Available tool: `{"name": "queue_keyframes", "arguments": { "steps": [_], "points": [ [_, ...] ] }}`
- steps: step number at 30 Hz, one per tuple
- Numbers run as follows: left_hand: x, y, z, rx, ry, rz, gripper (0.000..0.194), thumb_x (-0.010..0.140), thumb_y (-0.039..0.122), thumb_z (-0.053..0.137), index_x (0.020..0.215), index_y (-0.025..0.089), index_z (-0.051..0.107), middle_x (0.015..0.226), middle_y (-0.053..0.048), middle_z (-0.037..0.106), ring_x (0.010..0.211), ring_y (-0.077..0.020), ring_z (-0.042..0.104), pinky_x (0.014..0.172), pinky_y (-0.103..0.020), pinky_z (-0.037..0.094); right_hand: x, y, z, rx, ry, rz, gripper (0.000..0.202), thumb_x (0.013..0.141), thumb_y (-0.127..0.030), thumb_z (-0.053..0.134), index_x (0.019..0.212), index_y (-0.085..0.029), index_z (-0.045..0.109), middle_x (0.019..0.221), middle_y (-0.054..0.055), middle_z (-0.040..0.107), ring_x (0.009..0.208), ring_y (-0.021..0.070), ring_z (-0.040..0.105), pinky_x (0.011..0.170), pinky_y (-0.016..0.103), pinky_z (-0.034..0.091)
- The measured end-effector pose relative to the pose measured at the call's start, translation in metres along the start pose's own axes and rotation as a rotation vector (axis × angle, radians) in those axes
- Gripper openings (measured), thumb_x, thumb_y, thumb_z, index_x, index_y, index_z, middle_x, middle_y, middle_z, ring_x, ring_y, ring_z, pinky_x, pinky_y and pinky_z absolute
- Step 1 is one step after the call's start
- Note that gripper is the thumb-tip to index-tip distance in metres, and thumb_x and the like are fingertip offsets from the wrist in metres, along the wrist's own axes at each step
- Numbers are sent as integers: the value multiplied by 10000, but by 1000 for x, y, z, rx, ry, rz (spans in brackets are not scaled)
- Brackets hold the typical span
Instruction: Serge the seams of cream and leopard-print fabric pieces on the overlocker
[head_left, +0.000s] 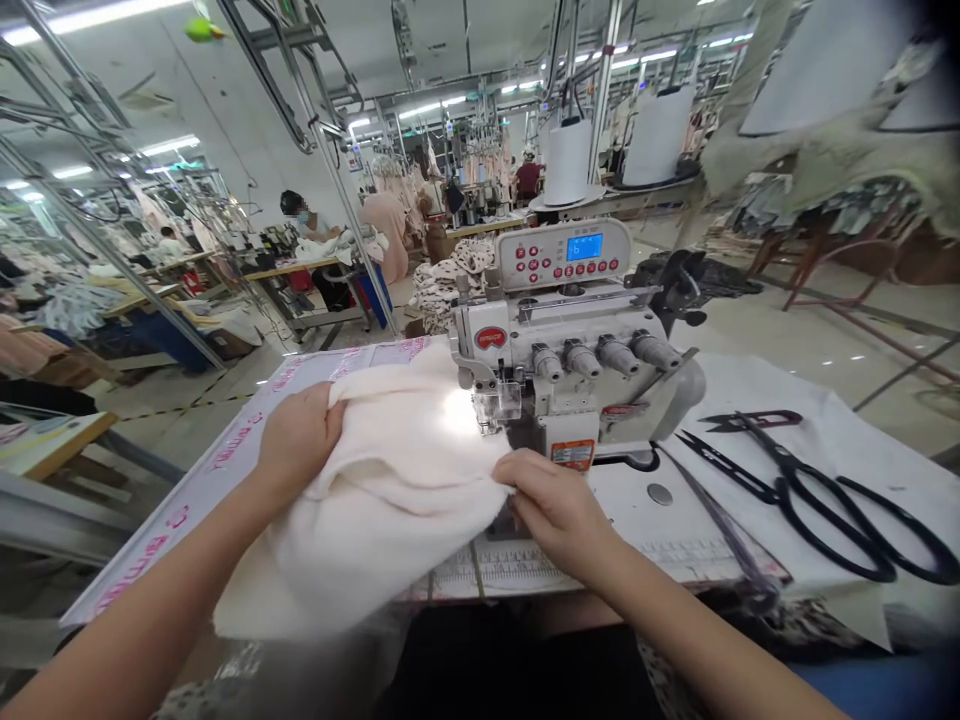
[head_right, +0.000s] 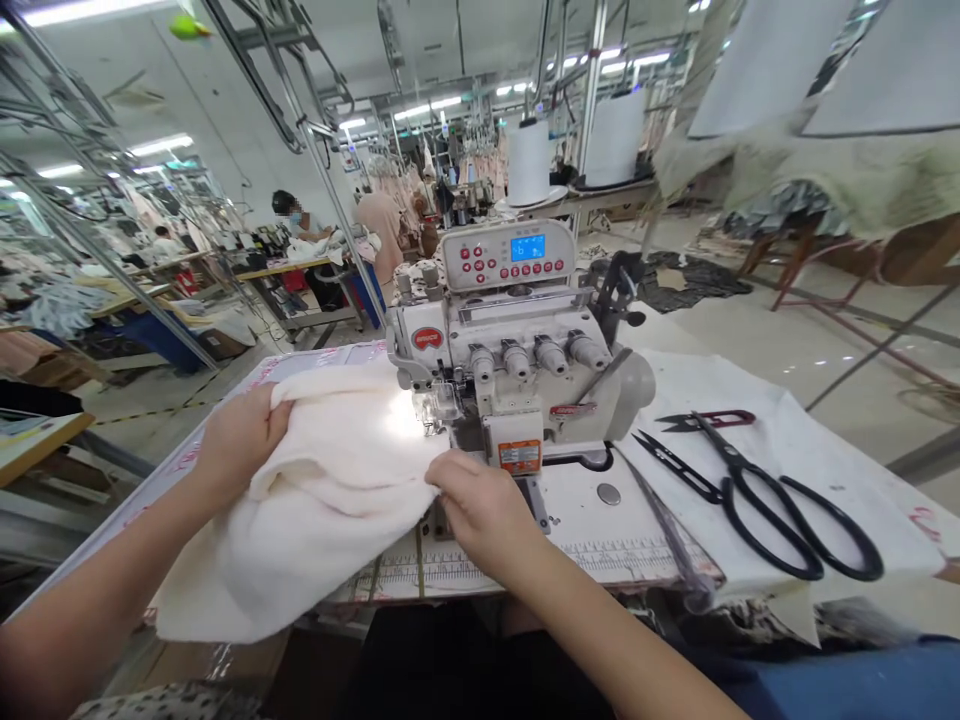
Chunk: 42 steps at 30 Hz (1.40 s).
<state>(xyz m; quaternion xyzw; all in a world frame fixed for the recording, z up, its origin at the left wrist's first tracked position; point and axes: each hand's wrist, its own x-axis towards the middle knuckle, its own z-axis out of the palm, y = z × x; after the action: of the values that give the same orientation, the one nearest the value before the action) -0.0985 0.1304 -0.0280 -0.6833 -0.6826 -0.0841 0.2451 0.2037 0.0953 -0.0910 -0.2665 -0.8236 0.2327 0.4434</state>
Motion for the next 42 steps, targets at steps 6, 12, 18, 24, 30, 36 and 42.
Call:
{"name": "queue_keyframes", "arguments": {
  "steps": [6, 12, 18, 24, 30, 36, 42],
  "points": [
    [33, 8, 8, -312, 80, 9, 303, 832, 355, 387, 975, 122, 517, 943, -111, 569, 898, -237, 514, 772, -335, 398, 9, 10, 7, -60, 99, 40, 252, 829, -72, 377, 958, -195, 555, 1013, 66, 594, 952, 164, 563, 787, 277, 463],
    [-39, 28, -8, -547, 373, 311, 214, 795, 252, 497, 990, 164, 492, 956, -80, 544, 950, -189, 495, 853, -330, 410, -33, 0, 35, 39, 312, 311, 259, 870, -201, 421, 1116, -183, 499, 1138, 109, 550, 893, 183, 605, 721, 292, 518],
    [-106, 16, 2, -466, 91, 301, 238, 810, 271, 498, 1019, 158, 495, 1069, -109, 525, 1029, -208, 474, 901, -360, 398, -50, -12, 67, 278, 142, 476, 269, 844, -245, 471, 1097, -169, 524, 1020, 89, 609, 894, 184, 593, 802, 329, 478],
    [-100, -8, -13, -488, 20, 126, 227, 882, 282, 325, 917, 160, 514, 876, -73, 587, 824, -172, 538, 745, -294, 430, -15, -1, 98, 699, 312, 567, 240, 710, -315, 607, 893, -161, 587, 884, 61, 645, 877, 213, 581, 857, 374, 424],
    [-56, 6, -79, -358, 374, 99, 235, 847, 292, 372, 889, 125, 533, 846, -95, 559, 839, -209, 515, 753, -328, 417, 1, -27, 117, 935, 326, 582, 285, 668, -346, 621, 886, -163, 614, 955, 73, 675, 917, 235, 597, 873, 390, 421],
    [-84, 67, -74, -677, -318, 544, 380, 886, 339, 325, 1195, 150, 441, 1231, -96, 484, 1138, -176, 440, 972, -321, 371, -45, -98, 115, 1508, 14, 677, 447, 575, -182, 616, 1019, -140, 604, 937, 81, 675, 866, 237, 620, 811, 373, 459],
    [-116, 65, -35, -575, -499, 488, 508, 883, 428, 300, 1287, 130, 376, 1369, -128, 342, 1265, -241, 315, 1039, -389, 291, -96, -100, 127, 1218, -6, 778, 287, 511, -42, 543, 738, -151, 680, 702, -6, 673, 737, 207, 606, 808, 355, 432]
  ]
}}
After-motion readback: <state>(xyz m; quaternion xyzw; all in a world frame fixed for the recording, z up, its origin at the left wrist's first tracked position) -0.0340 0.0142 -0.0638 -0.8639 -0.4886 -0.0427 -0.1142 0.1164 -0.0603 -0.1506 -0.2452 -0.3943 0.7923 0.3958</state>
